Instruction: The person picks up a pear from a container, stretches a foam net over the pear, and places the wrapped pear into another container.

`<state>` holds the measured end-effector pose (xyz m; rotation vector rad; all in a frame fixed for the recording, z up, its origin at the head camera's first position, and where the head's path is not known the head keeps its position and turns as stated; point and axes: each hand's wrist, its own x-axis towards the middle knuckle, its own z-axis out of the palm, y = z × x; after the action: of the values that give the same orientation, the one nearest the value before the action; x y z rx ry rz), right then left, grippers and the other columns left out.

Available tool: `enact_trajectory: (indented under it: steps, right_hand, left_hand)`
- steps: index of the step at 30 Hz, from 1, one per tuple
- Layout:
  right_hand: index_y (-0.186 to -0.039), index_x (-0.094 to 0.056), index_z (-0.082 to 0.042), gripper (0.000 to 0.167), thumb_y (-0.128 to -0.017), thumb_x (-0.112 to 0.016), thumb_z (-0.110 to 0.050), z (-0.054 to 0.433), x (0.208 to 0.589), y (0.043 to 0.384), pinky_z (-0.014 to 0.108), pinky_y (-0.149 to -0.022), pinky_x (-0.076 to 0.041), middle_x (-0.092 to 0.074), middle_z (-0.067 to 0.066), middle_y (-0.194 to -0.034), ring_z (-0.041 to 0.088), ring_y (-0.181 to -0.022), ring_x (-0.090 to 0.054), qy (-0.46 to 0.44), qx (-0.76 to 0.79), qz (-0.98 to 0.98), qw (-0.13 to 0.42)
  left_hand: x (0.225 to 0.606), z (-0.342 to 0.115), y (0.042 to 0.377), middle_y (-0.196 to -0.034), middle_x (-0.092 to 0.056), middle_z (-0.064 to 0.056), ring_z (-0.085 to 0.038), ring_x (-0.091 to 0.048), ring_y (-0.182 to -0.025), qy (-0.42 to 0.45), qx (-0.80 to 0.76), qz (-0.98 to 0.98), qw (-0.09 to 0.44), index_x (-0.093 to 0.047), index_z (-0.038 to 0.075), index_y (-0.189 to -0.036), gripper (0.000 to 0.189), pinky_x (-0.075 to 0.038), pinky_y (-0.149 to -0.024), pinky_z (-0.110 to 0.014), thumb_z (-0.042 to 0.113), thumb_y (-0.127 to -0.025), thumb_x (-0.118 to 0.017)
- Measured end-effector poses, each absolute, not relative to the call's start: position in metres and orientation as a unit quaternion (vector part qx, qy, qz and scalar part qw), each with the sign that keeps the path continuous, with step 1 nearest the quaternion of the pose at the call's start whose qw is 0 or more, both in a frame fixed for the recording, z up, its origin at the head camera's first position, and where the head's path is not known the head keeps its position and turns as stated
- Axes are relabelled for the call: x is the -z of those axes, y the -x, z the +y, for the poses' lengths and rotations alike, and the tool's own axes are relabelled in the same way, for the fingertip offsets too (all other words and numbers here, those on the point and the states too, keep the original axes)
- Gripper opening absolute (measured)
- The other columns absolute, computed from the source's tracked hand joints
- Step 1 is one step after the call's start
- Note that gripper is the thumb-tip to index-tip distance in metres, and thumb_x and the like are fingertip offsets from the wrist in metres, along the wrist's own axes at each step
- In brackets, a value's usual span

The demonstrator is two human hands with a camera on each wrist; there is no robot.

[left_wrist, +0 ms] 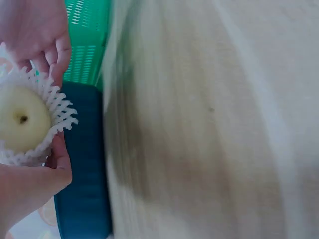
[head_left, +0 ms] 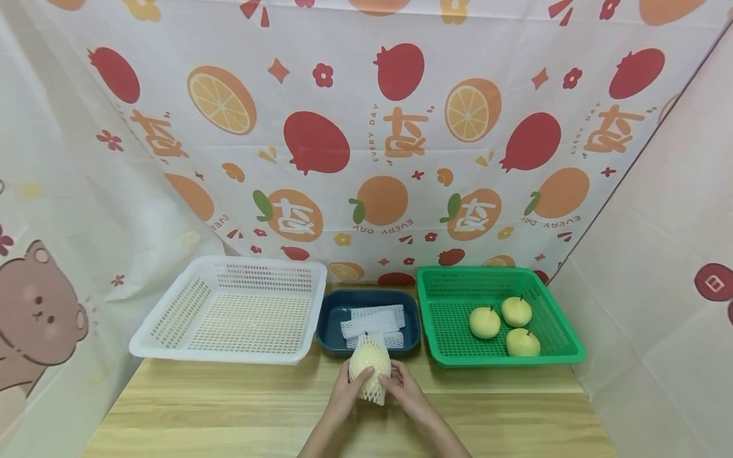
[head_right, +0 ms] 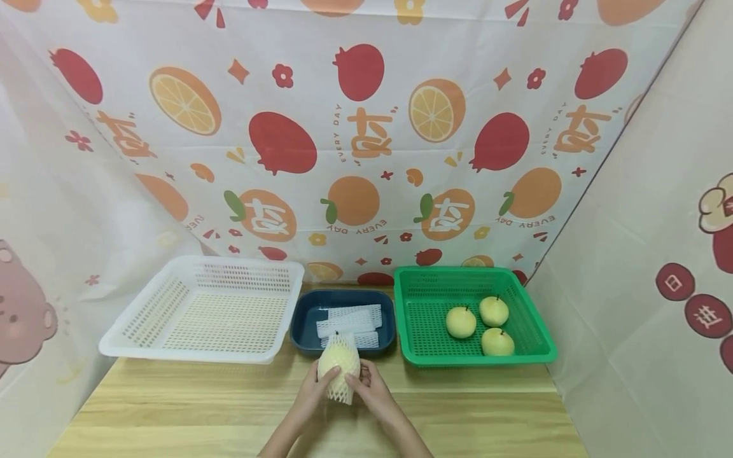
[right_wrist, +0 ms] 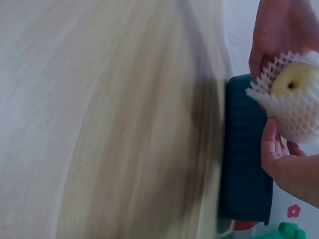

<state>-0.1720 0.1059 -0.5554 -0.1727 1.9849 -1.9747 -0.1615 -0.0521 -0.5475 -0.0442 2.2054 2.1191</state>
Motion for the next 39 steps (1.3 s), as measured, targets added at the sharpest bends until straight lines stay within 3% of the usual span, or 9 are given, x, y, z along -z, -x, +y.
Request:
enact_trajectory:
  steps: [4,10,18,21,25,28,33,36,39]
  right_hand:
    - [-0.136,-0.026,0.009,0.065,-0.092,-0.056,-0.029,0.102,0.543,0.171,0.04,-0.09,-0.043,-0.044,0.024,-0.126,0.036,-0.115,-0.044,0.066,0.685,0.712,0.139]
    - [-0.135,-0.03,0.011,0.064,-0.091,-0.059,-0.026,0.102,0.519,0.17,0.041,-0.088,-0.044,-0.046,0.027,-0.124,0.039,-0.112,-0.046,0.07,0.675,0.726,0.112]
    - [-0.138,-0.028,0.008,0.073,-0.09,-0.058,-0.037,0.104,0.534,0.182,0.043,-0.093,-0.039,-0.04,0.028,-0.131,0.038,-0.119,-0.041,0.057,0.658,0.742,0.115]
    - [-0.137,-0.03,0.007,0.073,-0.089,-0.058,-0.04,0.102,0.534,0.182,0.043,-0.092,-0.041,-0.044,0.027,-0.129,0.037,-0.117,-0.043,0.05,0.652,0.749,0.103]
    - [-0.134,-0.033,0.01,0.071,-0.09,-0.057,-0.039,0.101,0.531,0.182,0.042,-0.088,-0.044,-0.049,0.022,-0.122,0.033,-0.111,-0.048,0.039,0.653,0.751,0.089]
    - [-0.134,-0.032,0.011,0.07,-0.09,-0.058,-0.037,0.101,0.528,0.185,0.041,-0.086,-0.045,-0.049,0.022,-0.12,0.03,-0.107,-0.051,0.033,0.655,0.751,0.076]
    - [-0.141,-0.021,0.004,0.079,-0.087,-0.06,-0.041,0.103,0.522,0.193,0.044,-0.086,-0.044,-0.033,0.027,-0.135,0.036,-0.112,-0.046,0.012,0.652,0.755,0.064]
    - [-0.142,-0.018,0.001,0.081,-0.087,-0.06,-0.042,0.105,0.521,0.199,0.048,-0.09,-0.04,-0.024,0.028,-0.141,0.04,-0.12,-0.036,0.007,0.663,0.746,0.07]
    - [-0.141,-0.018,0.002,0.078,-0.089,-0.057,-0.041,0.108,0.519,0.204,0.046,-0.093,-0.038,-0.03,0.026,-0.138,0.036,-0.121,-0.037,0.01,0.686,0.722,0.088]
  left_hand:
    - [0.543,-0.05,0.164,-0.129,-0.037,-0.029,-0.035,-0.045,-0.113,0.006,-0.71,0.702,0.043,-0.018,-0.012,-0.135,0.072,-0.038,-0.093,-0.039,0.028,-0.091,-0.058]
    - [0.541,-0.047,0.168,-0.134,-0.028,-0.028,-0.036,-0.034,-0.12,-0.009,-0.712,0.701,0.039,-0.013,-0.009,-0.136,0.076,-0.029,-0.099,-0.044,0.026,-0.089,-0.061]
    - [0.54,-0.043,0.172,-0.133,-0.029,-0.029,-0.038,-0.032,-0.122,-0.008,-0.72,0.694,0.01,-0.014,-0.008,-0.136,0.072,-0.025,-0.101,-0.047,0.024,-0.091,-0.059]
    - [0.539,-0.039,0.174,-0.129,-0.031,-0.032,-0.04,-0.037,-0.118,-0.012,-0.715,0.699,-0.022,-0.015,-0.009,-0.133,0.074,-0.03,-0.098,-0.049,0.033,-0.09,-0.058]
    - [0.536,-0.036,0.178,-0.121,-0.036,-0.033,-0.037,-0.046,-0.108,-0.031,-0.71,0.701,-0.064,-0.019,-0.01,-0.13,0.073,-0.041,-0.09,-0.043,0.036,-0.089,-0.059]
    - [0.53,-0.036,0.184,-0.125,-0.036,-0.03,-0.035,-0.045,-0.111,-0.028,-0.724,0.688,-0.022,-0.02,-0.008,-0.132,0.071,-0.039,-0.092,-0.042,0.037,-0.091,-0.056]
    - [0.516,-0.04,0.191,-0.139,-0.02,-0.032,-0.044,-0.028,-0.125,-0.026,-0.737,0.669,0.093,-0.009,-0.006,-0.141,0.072,-0.028,-0.098,-0.055,0.039,-0.097,-0.042]
    - [0.508,-0.043,0.192,-0.141,-0.017,-0.033,-0.045,-0.027,-0.125,-0.038,-0.735,0.667,0.118,-0.006,-0.005,-0.143,0.071,-0.029,-0.097,-0.056,0.04,-0.098,-0.039]
    - [0.504,-0.045,0.194,-0.138,-0.025,-0.032,-0.042,-0.033,-0.123,-0.051,-0.734,0.666,0.119,-0.011,-0.003,-0.142,0.067,-0.034,-0.095,-0.052,0.04,-0.098,-0.038]
